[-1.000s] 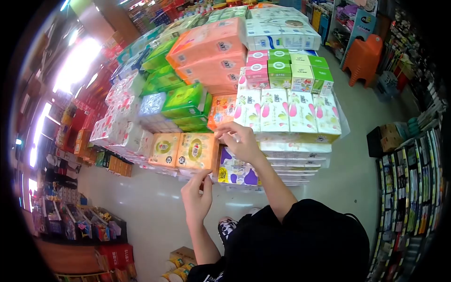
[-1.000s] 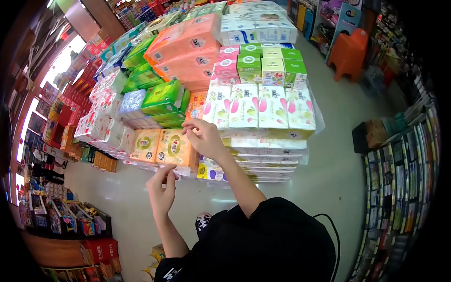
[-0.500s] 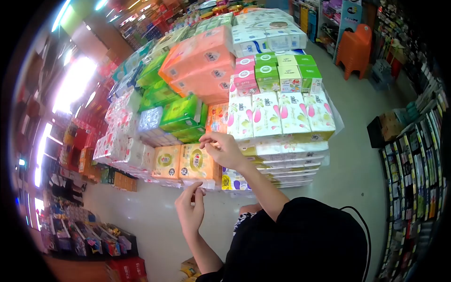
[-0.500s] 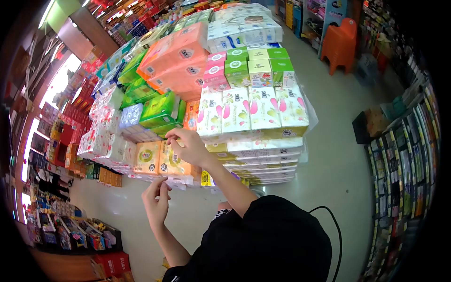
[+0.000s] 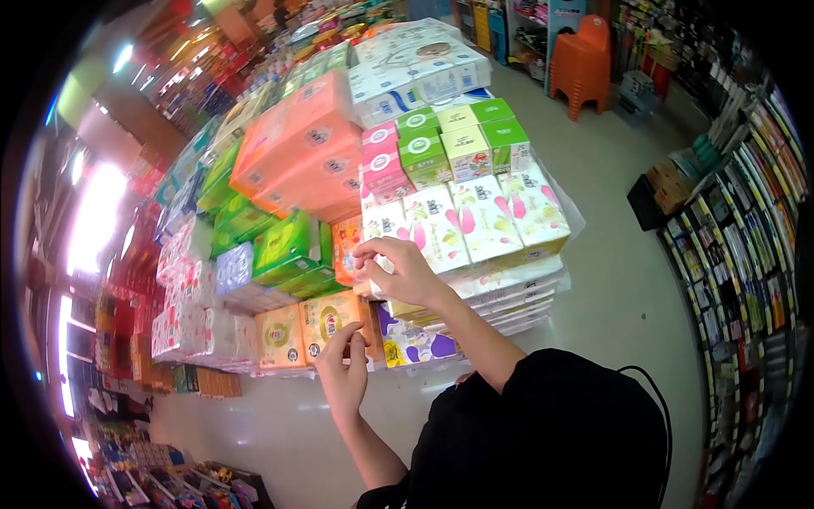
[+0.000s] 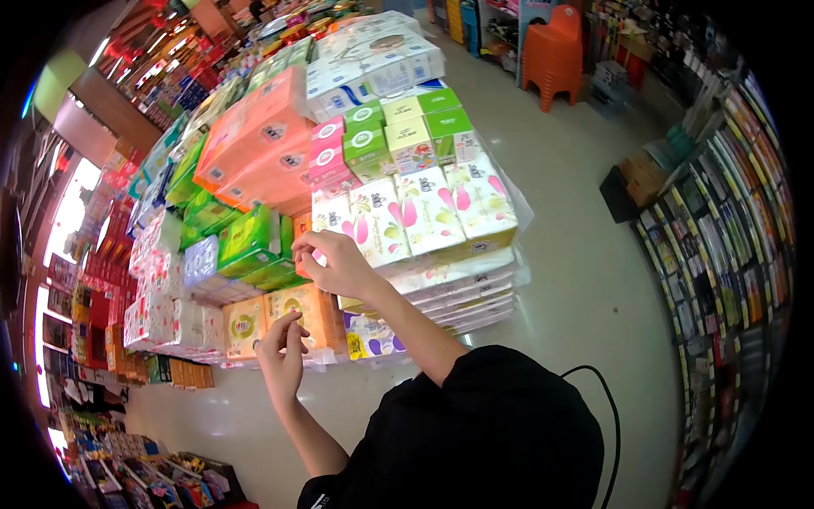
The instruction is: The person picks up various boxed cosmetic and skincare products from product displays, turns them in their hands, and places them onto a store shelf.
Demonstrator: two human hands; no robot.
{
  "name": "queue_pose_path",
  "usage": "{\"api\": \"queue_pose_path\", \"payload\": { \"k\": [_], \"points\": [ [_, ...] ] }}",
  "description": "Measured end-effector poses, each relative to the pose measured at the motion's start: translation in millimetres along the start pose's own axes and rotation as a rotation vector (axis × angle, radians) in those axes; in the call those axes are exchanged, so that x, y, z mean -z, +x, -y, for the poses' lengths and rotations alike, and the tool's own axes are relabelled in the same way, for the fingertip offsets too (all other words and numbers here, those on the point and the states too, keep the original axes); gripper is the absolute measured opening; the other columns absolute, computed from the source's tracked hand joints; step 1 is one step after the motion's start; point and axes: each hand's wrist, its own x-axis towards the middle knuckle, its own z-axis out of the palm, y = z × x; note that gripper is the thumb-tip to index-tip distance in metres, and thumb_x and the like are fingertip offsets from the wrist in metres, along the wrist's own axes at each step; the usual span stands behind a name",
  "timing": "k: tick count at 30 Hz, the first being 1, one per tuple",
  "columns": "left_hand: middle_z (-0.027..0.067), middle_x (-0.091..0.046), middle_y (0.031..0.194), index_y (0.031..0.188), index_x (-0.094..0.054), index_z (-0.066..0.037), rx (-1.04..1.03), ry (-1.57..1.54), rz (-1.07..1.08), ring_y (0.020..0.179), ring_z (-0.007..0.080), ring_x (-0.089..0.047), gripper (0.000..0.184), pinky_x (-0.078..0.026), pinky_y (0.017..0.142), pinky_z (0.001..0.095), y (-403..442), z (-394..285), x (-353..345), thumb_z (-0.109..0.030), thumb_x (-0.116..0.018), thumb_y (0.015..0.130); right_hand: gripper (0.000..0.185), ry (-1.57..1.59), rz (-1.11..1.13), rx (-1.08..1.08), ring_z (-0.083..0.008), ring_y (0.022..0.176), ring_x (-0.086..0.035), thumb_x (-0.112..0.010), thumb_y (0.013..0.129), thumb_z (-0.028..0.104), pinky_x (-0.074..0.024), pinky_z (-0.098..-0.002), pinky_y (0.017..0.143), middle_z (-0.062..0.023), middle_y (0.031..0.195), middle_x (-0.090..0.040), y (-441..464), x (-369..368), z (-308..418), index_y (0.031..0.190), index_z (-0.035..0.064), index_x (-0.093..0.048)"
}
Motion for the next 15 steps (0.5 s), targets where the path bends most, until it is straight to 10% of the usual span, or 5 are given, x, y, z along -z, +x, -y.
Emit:
{"api": "queue_pose_path", "payload": {
  "k": [15],
  "points": [
    [0.0104, -0.070, 0.081, 0.108, -0.070, 0.001, -0.109, -0.048, 0.211, 0.069, 0.0130, -0.066, 0.017, -0.051, 0.060, 0.0257, 87, -25, -63, -0.006, -0.059, 0.096, 0.019, -0.260, -0.204, 0.001, -0.0239, 0.089, -0.071, -0.061, 0.086, 0.001, -0.0537, -0.0352, 0.081, -0.0115, 0.092, -0.072, 29, 93, 5, 0.104, 0.0004, -0.068]
  ]
}}
